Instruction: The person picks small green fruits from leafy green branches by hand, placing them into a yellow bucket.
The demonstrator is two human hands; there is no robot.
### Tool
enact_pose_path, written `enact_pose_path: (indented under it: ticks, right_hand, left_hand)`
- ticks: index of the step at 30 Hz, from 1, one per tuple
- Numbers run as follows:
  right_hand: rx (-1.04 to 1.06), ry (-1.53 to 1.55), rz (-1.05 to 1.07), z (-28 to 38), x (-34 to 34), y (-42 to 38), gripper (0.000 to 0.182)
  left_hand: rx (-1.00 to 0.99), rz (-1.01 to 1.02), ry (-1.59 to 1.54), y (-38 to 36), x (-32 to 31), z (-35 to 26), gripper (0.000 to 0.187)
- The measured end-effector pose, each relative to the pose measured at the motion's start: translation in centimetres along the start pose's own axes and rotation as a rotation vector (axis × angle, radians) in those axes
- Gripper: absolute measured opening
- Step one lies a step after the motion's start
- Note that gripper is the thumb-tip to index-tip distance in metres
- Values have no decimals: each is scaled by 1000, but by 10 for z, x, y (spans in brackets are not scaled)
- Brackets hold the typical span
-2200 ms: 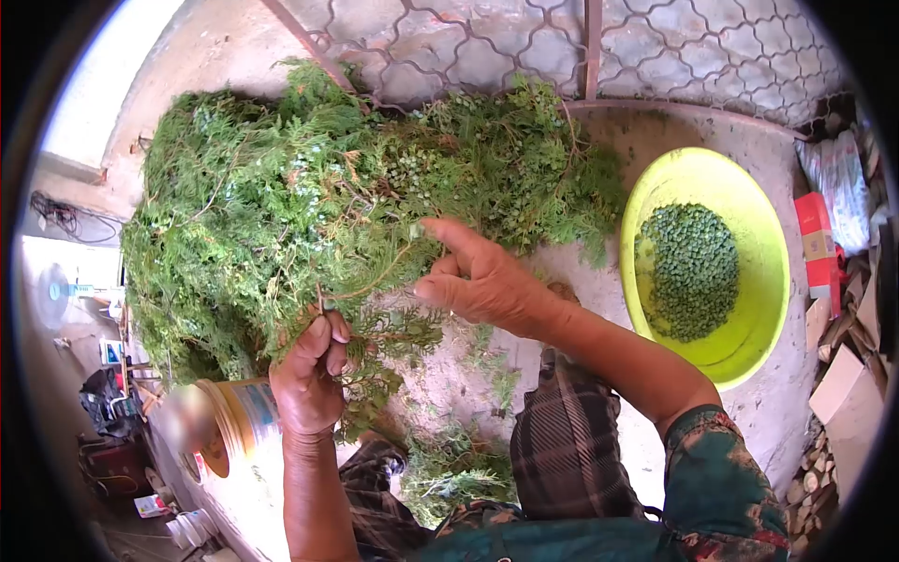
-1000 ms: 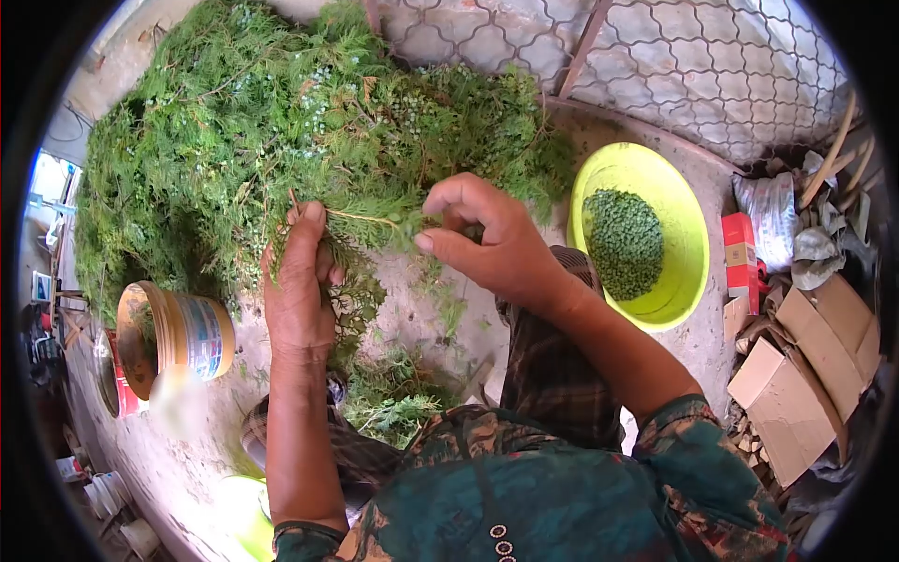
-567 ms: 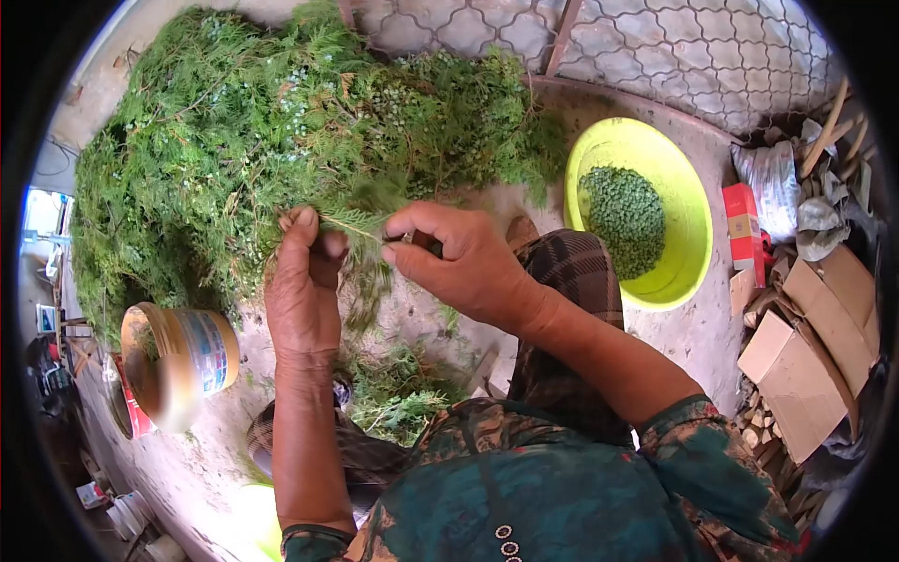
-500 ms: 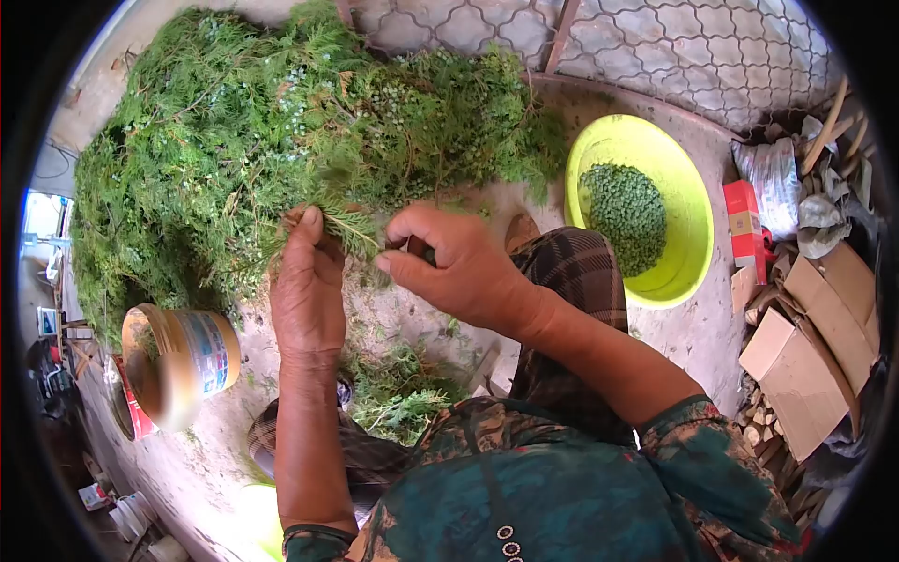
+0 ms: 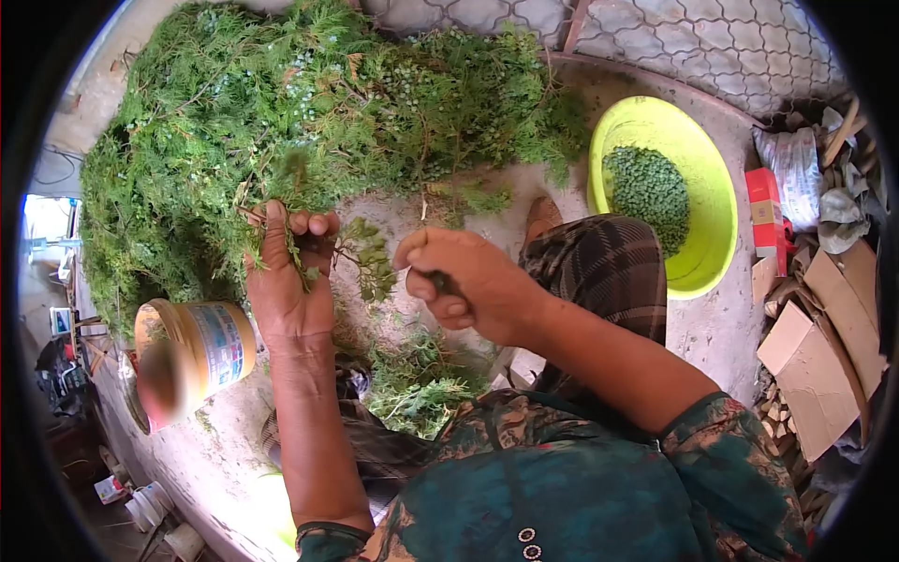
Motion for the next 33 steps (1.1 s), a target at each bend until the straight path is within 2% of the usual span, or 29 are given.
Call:
enact_pose_path:
  ticks: [2,4,7,10,14,17,20,22,23,24,26,28,30,31,33]
  right_hand:
    - [15,-5,-1,4,-3,1,12]
    - [120,-209,-82,13,-4,3,16]
    - [192,-368,-59,14,-18,5,20]
    - [266,-500,-85,18,-24,9,23]
    - [304,-539,-138,23,-28,12,22]
    - [314,-531,-101,21,-32,15,20]
    - [320,-602,-134,21,-29,17,18]
    - [299,-697,80,5,-44,21,14]
    - [79,-639,122,-7,-52,16,13]
    - [89,-639,127,-9,-53,13,13]
    - [-102,-135,259,-25,-53,11,15]
    - [-68,-53,250,-12,-51,8,17]
    - [91,81,176,14,-38,2,20]
    - [118,16,84,21,-29,2,24]
    - [142,12,43,29,-15,2,25]
  left_hand:
    - [12,-4,-3,-1,0,0,18]
    - [23,-9,-10,-4,-4,3,17]
    - [-129,-76,290,-12,-2,-5,15]
    - [-198,-24,335,-17,-12,-6,16]
    - [-196,-64,392,-22,-10,-3,17]
    - [-188,-1,357,-21,-12,2,19]
    - [-116,-76,283,-17,-2,4,13]
    - [91,-14,-159,-3,6,15,16]
    - [78,-31,-161,4,10,9,17]
    - [73,-23,-156,6,11,4,17]
    - [123,108,-369,2,-6,-3,14]
    - [114,120,-376,-3,-16,-11,9]
    - [151,271,-387,-9,-32,-13,13]
    - [144,267,-329,-11,-32,-15,13]
    - [147,251,-294,-12,-32,-14,14]
Point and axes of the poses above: each hand's wrist, its own y-axis towards the middle knuckle, its own x-axis out of the back of the hand, z = x × y, the point moved 10 cm from there along y, towards the middle knuckle, and after that the axes turned 9 degrees about -x, right-handed, at the moved point
